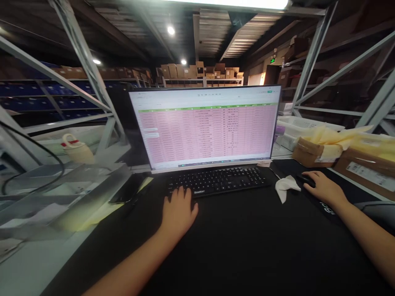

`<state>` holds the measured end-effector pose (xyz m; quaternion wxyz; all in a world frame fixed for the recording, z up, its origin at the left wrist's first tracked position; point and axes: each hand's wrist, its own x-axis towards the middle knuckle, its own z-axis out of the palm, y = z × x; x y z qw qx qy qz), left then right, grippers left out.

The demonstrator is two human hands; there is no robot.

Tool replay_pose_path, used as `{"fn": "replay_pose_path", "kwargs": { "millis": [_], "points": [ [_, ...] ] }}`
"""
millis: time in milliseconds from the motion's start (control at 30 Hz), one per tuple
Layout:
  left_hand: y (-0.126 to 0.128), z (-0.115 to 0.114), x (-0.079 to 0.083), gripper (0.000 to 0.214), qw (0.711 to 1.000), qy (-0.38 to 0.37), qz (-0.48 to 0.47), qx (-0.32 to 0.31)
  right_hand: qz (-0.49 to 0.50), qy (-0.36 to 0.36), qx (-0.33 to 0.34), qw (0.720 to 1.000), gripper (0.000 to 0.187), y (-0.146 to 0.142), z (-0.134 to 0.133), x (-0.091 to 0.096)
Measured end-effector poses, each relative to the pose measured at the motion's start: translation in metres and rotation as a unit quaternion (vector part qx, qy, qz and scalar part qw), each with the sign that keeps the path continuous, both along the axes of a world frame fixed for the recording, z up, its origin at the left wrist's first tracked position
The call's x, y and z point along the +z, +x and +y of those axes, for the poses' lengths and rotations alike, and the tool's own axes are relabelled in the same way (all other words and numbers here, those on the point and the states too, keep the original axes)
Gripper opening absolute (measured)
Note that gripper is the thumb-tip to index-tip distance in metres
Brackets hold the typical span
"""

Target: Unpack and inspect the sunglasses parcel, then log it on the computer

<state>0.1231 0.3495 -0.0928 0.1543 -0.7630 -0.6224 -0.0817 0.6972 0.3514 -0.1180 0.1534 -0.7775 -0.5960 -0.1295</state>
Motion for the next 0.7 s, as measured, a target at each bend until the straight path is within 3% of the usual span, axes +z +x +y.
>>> {"fn": "replay_pose_path", "kwargs": {
  "millis": [333, 700],
  "points": [
    [-0.002, -0.006, 0.006, 0.058, 1.0, -0.02, -0.002, 0.002, 0.053, 0.055, 0.054, 0.996, 0.062, 0.031, 0.026, -0.023],
    [0.0, -0.003, 0.003, 0.058, 1.0, -0.016, -0.015, 0.002, 0.03, 0.027, 0.04, 0.998, 0.067, 0.021, 0.023, -0.017]
  ]
}}
